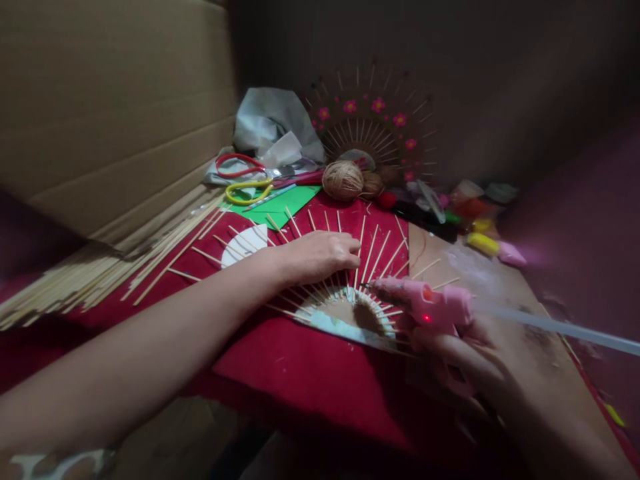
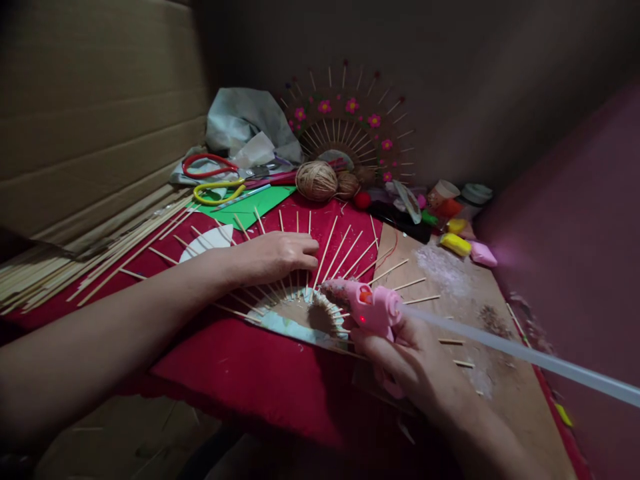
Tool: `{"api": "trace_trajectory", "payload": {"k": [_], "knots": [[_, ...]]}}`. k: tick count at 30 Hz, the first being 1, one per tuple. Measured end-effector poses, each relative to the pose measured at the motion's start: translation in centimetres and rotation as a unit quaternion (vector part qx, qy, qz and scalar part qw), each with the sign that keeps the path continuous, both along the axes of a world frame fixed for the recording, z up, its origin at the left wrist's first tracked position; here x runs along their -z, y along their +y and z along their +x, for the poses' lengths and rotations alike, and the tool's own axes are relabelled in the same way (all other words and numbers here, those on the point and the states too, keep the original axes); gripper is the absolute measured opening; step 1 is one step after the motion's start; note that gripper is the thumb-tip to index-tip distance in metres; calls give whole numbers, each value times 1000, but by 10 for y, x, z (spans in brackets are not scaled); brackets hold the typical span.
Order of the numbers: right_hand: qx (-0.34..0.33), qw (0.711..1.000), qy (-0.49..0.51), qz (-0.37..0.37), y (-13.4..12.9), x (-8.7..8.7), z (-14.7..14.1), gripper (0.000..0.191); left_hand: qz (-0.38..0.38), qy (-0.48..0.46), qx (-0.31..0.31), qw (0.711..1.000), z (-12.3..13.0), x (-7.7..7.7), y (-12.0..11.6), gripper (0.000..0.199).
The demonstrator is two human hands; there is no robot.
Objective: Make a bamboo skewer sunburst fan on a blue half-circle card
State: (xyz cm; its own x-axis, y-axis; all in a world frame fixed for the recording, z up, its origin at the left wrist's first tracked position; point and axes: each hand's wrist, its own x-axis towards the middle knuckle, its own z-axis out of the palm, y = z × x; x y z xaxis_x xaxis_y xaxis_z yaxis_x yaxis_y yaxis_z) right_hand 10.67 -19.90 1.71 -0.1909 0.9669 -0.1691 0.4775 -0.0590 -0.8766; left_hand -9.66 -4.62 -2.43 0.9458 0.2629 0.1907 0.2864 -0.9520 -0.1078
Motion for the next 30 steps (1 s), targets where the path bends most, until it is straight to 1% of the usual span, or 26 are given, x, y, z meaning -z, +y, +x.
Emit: {"api": "trace_trajectory", "payload": {"k": [2,5,9,13,16,19,22,27,30], "knots": [[4,1000,13,-9,0,2,0,50,3,-3,2,1000,0,0,0,22],[0,999,46,-16,0,12,5,53,11,-10,-3,1000,-1,1,-1,19],[4,996,71,-62,-2,24,12,55,19,-15,7,1000,0,2,-1,16],[10,990,79,-120,-4,28,15,57,37,-6,22,999,1,2,-1,15],[27,986,78,-144,-4,28,14,61,31,-6,23,999,1,2,-1,17],[18,982,93,-165,-5,27,13,66,19,-12,28,999,1,2,-1,18],[4,982,83,-169,-6,27,10,65,10,-12,22,1000,1,2,-2,19],[5,984,83,-159,-8,28,4,65,2,-26,21,999,0,4,-1,18],[0,986,74,-146,-7,28,1,60,-6,-25,11,1000,-1,4,0,19]]}}
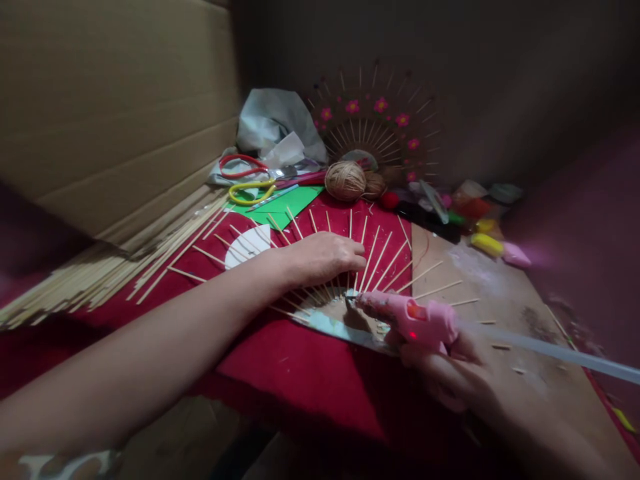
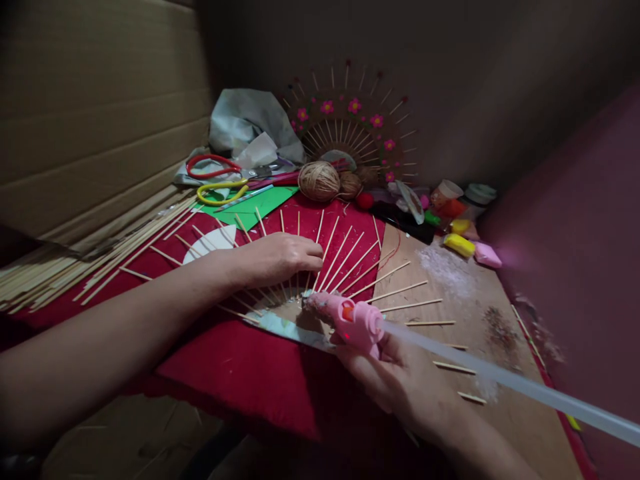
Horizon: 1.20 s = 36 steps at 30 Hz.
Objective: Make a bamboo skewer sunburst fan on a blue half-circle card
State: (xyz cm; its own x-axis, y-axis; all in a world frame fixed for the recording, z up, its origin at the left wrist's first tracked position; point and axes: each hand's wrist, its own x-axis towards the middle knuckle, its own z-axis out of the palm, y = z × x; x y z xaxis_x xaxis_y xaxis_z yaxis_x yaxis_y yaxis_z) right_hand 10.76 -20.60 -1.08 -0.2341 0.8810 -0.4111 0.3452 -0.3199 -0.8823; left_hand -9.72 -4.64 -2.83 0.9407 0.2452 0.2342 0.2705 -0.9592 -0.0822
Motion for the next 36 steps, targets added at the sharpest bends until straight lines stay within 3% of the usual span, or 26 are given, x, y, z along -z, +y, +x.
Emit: {"api": "trace_trajectory", "payload": {"k": [16,24,30,36], "knots": [[-7,1000,-14,-9,3,-5,-3,62,8,14,4,1000,-2,-4,-4,15],[0,1000,27,-12,0,-1,1,58,-1,29,-11,1000,0,-7,-10,16],[-1,1000,22,4,-1,0,4,64,-41,26,-13,999,-2,-7,-10,20],[2,1000,17,-8,0,-3,3,63,-135,9,-42,990,-4,-11,-7,23]]}}
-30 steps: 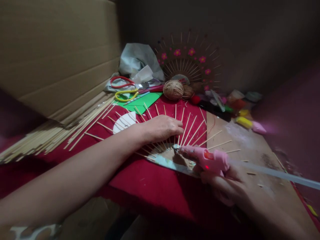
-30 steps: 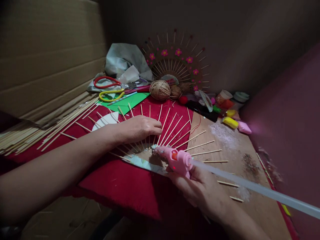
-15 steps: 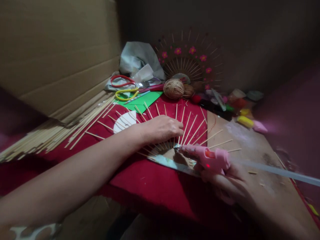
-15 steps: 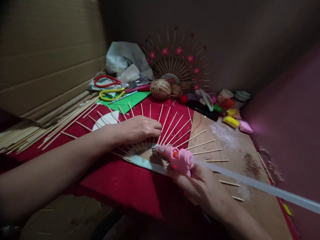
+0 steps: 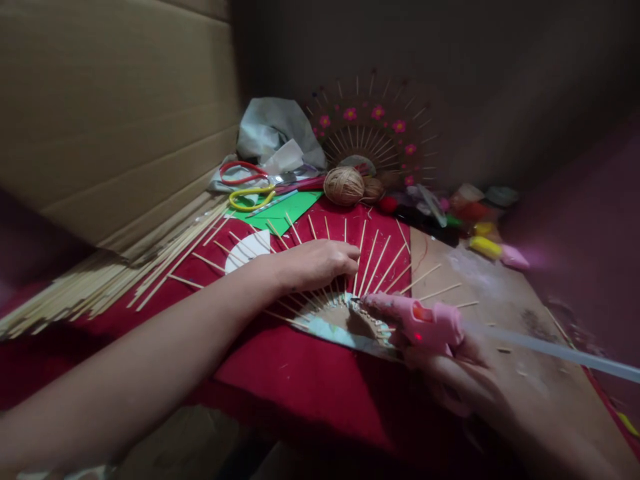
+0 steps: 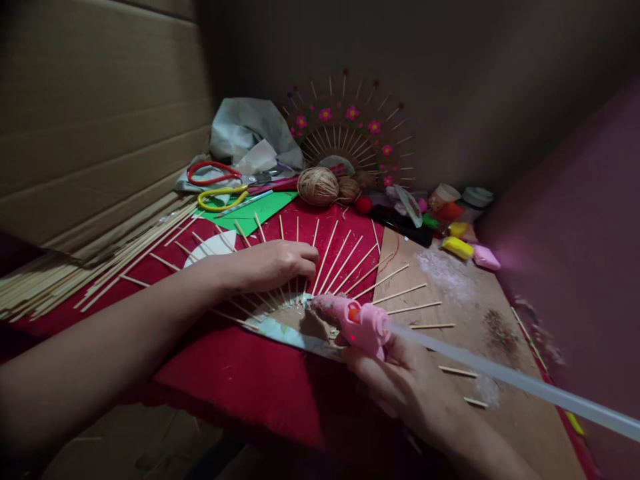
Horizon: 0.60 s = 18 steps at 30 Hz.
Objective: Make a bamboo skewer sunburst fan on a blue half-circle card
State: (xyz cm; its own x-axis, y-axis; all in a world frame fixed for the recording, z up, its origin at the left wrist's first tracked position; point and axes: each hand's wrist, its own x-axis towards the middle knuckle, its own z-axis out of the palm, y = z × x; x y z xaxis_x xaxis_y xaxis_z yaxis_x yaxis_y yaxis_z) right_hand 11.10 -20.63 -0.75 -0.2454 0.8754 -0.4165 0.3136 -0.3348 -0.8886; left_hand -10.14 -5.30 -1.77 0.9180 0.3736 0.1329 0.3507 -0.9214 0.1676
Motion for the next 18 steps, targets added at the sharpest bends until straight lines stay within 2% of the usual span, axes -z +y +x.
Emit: {"api": "trace_trajectory", "payload": {"k": [7,13,18], "knots": [[-14,998,-23,54,3,-4,-4,54,27,-29,54,998,-2,1,4,28],[-16,999,-12,29,1,-2,0,60,11,-46,32,998,-7,3,7,29],[-12,999,-21,44,2,-5,-2,63,7,-73,24,997,-8,8,12,31]]}}
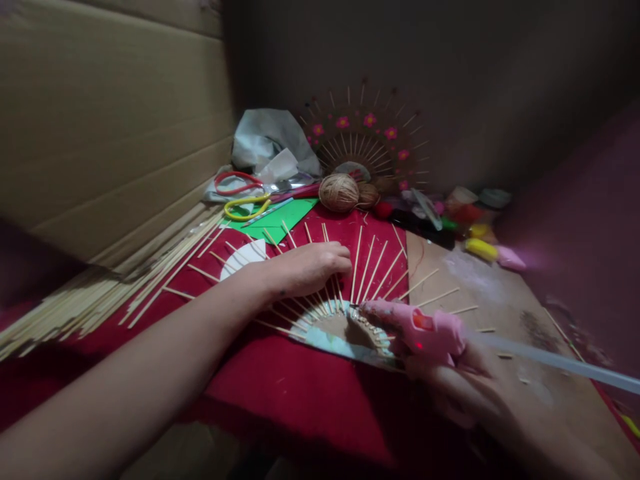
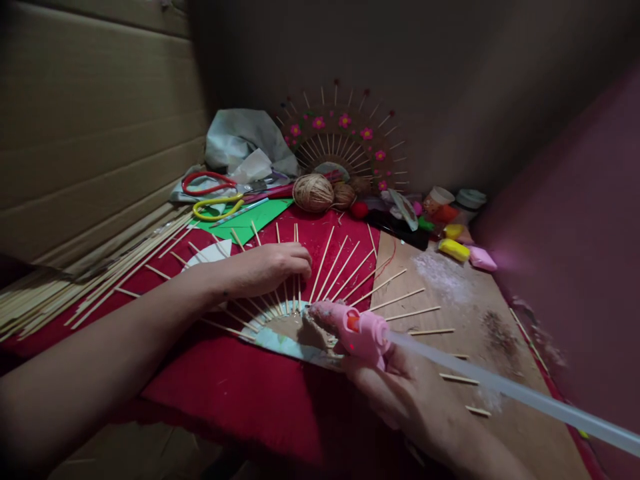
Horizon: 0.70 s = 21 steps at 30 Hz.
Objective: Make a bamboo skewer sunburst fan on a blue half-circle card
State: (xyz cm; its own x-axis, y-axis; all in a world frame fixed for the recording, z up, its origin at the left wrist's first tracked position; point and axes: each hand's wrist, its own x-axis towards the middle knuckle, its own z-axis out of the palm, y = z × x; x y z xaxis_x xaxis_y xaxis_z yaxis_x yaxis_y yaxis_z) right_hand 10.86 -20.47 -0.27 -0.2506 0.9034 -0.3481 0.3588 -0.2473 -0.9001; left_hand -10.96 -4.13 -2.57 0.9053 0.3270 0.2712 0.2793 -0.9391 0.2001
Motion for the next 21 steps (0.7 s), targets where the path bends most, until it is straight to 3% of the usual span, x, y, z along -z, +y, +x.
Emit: {"api": "trace_trajectory", "payload": {"k": [7,11,17,21], "knots": [[8,1000,10,2,1,-6,-6,65,92,41,-138,985,0,3,0,13],[17,1000,24,-9,-2,-4,0,62,55,96,-222,969,5,-1,-4,18],[31,995,62,68,2,-6,9,54,-9,115,-221,968,9,-6,-5,18],[43,994,84,57,4,-8,11,54,-37,92,-231,968,10,-7,-2,16]]}}
